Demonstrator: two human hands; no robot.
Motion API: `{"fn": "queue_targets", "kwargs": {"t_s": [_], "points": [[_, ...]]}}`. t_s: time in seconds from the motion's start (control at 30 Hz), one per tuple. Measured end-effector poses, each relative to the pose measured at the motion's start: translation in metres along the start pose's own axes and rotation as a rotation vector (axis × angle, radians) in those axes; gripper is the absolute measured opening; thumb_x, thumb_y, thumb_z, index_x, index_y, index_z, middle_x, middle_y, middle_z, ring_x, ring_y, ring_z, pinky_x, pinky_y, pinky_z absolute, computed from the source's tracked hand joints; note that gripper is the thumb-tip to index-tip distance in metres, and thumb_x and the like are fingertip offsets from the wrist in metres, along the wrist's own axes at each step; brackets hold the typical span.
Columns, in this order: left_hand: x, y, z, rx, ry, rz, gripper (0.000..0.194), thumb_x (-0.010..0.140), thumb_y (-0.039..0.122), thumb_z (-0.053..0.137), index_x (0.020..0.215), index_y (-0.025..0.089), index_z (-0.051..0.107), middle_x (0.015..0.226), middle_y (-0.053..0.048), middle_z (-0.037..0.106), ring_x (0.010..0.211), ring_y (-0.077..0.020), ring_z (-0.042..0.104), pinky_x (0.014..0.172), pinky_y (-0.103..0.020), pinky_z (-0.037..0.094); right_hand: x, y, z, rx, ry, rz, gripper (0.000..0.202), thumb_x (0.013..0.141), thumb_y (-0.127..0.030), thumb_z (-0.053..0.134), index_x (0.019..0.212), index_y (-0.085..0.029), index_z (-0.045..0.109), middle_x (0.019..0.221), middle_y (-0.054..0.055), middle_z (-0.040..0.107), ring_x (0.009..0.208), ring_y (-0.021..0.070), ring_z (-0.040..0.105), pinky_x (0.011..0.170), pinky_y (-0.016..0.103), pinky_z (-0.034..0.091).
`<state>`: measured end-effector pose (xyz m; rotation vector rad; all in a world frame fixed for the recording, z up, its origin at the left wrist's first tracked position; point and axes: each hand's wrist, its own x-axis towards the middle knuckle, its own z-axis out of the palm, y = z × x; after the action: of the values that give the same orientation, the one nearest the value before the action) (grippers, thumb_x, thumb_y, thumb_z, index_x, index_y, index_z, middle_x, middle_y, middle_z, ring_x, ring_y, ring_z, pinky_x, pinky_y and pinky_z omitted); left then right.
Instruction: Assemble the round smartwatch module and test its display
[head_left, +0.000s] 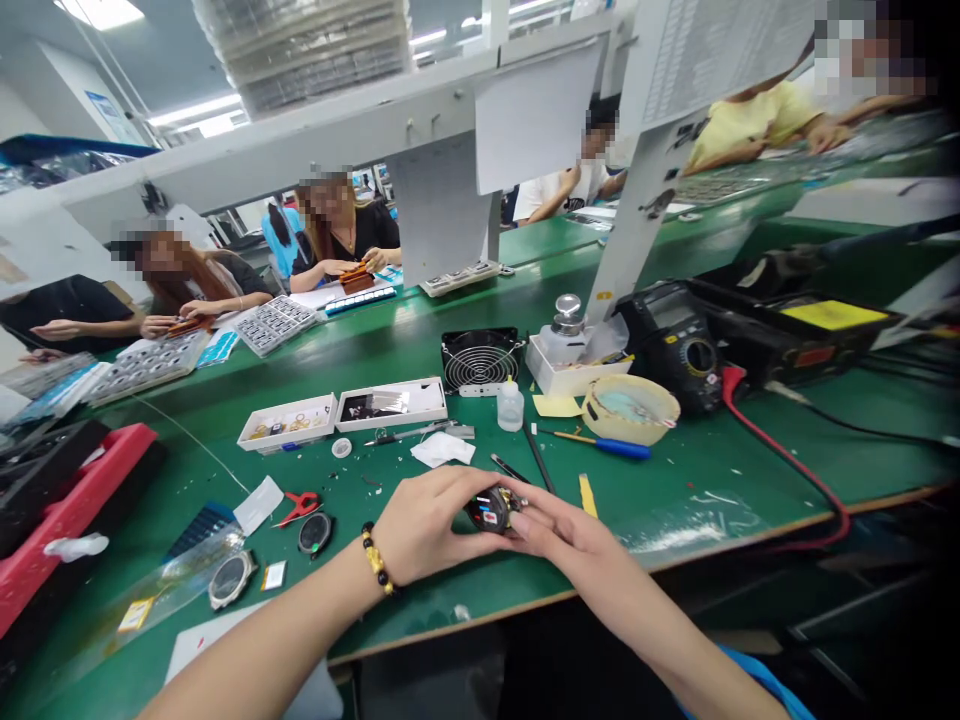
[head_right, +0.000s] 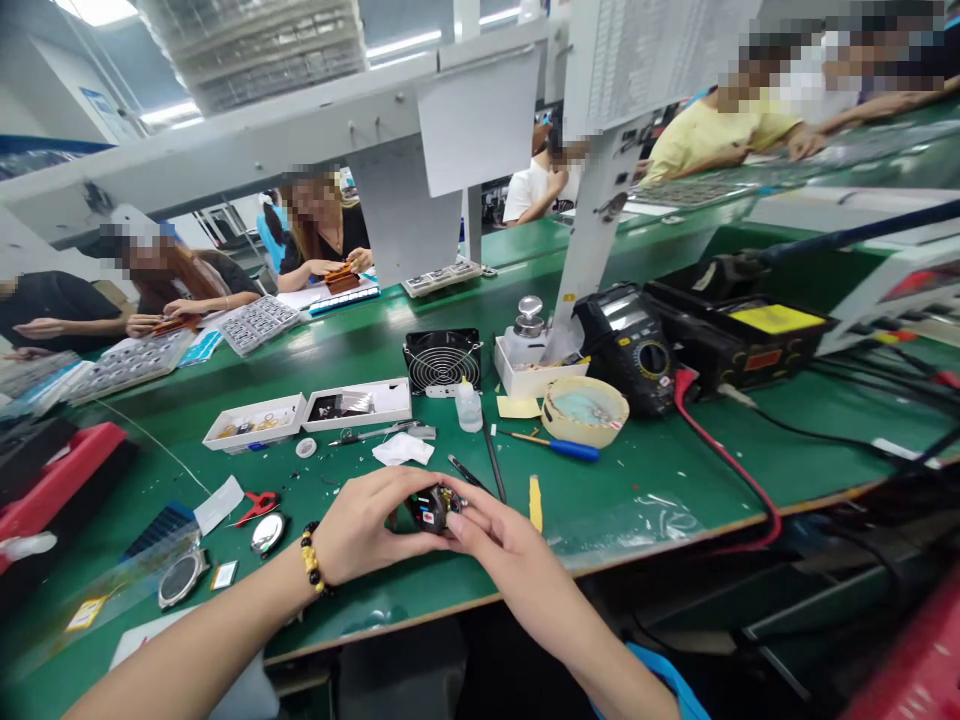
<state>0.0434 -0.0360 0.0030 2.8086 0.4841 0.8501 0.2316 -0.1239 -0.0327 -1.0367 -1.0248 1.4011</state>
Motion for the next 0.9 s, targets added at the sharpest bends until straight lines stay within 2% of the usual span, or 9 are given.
{"fn": "queue_targets", "kwargs": {"t_s": [0.1,0.2,0.27,0.43,0.6,0.8,0.9], "points": [[-0.001,-0.001,0.002,-0.096,-0.067,-0.056,0.051,0.089,0.038,0.074,0.133,0.022,0.056,0.128,-0.007,0.069,0.11,-0.017,0.07,0.093,-0.027,0.061,0.004,0.002,-0.001,0.087,0.005,0.004,0.07,0.083,-0.058,0.075,0.143,-0.024,0.061,0.117,0.01,0.077,0.108,0.0287,0.072,0.108,0.053,0.052],[0.0,0.001,0.003,-0.148,-0.057,-0.115,0.047,0.088,0.027,0.072,0.133,0.024,0.058,0.127,-0.007,0.068,0.106,-0.0157,0.07,0.084,-0.024,0.063,0.004,0.002,0.001,0.126,0.008,-0.016,0.067,0.08,-0.057,0.079,0.137,-0.026,0.066,0.122,0.011,0.076,0.113,0.0298,0.071,0.109,0.053,0.052],[0.0,0.003,0.004,-0.166,-0.025,-0.139,0.047,0.085,0.025,0.074,0.13,0.023,0.06,0.124,-0.007,0.069,0.103,-0.0165,0.071,0.08,-0.024,0.063,0.004,0.002,0.002,0.134,0.021,-0.028,0.066,0.077,-0.058,0.081,0.134,-0.026,0.069,0.123,0.011,0.076,0.113,0.0314,0.071,0.107,0.055,0.053],[0.001,0.007,0.004,-0.115,0.021,-0.1,0.044,0.085,0.025,0.073,0.127,0.022,0.06,0.121,-0.008,0.069,0.109,-0.0191,0.069,0.094,-0.031,0.061,0.004,0.004,0.003,0.112,0.069,-0.02,0.062,0.076,-0.059,0.082,0.128,-0.027,0.073,0.126,0.01,0.075,0.115,0.0326,0.07,0.099,0.052,0.06],[0.0,0.008,0.005,-0.052,0.018,-0.079,0.043,0.088,0.026,0.067,0.13,0.024,0.058,0.122,-0.007,0.069,0.108,-0.0184,0.069,0.091,-0.029,0.061,0.004,0.005,0.0,0.088,0.081,-0.02,0.066,0.074,-0.063,0.081,0.128,-0.026,0.072,0.125,0.011,0.075,0.113,0.034,0.071,0.096,0.054,0.061],[-0.001,0.009,0.005,-0.021,0.068,-0.067,0.048,0.081,0.022,0.069,0.127,0.024,0.059,0.118,-0.005,0.069,0.104,-0.0178,0.07,0.089,-0.029,0.062,0.0,0.014,-0.004,0.12,0.073,-0.04,0.056,0.083,-0.056,0.076,0.132,-0.029,0.07,0.135,0.01,0.07,0.121,0.0336,0.067,0.096,0.049,0.061],[-0.002,0.009,0.005,-0.001,0.064,-0.081,0.048,0.08,0.021,0.068,0.127,0.023,0.059,0.116,-0.006,0.068,0.101,-0.0182,0.07,0.084,-0.028,0.063,-0.002,0.013,0.0,0.123,0.07,-0.073,0.052,0.087,-0.054,0.073,0.132,-0.03,0.069,0.132,0.01,0.072,0.125,0.0337,0.064,0.092,0.046,0.062]]}}
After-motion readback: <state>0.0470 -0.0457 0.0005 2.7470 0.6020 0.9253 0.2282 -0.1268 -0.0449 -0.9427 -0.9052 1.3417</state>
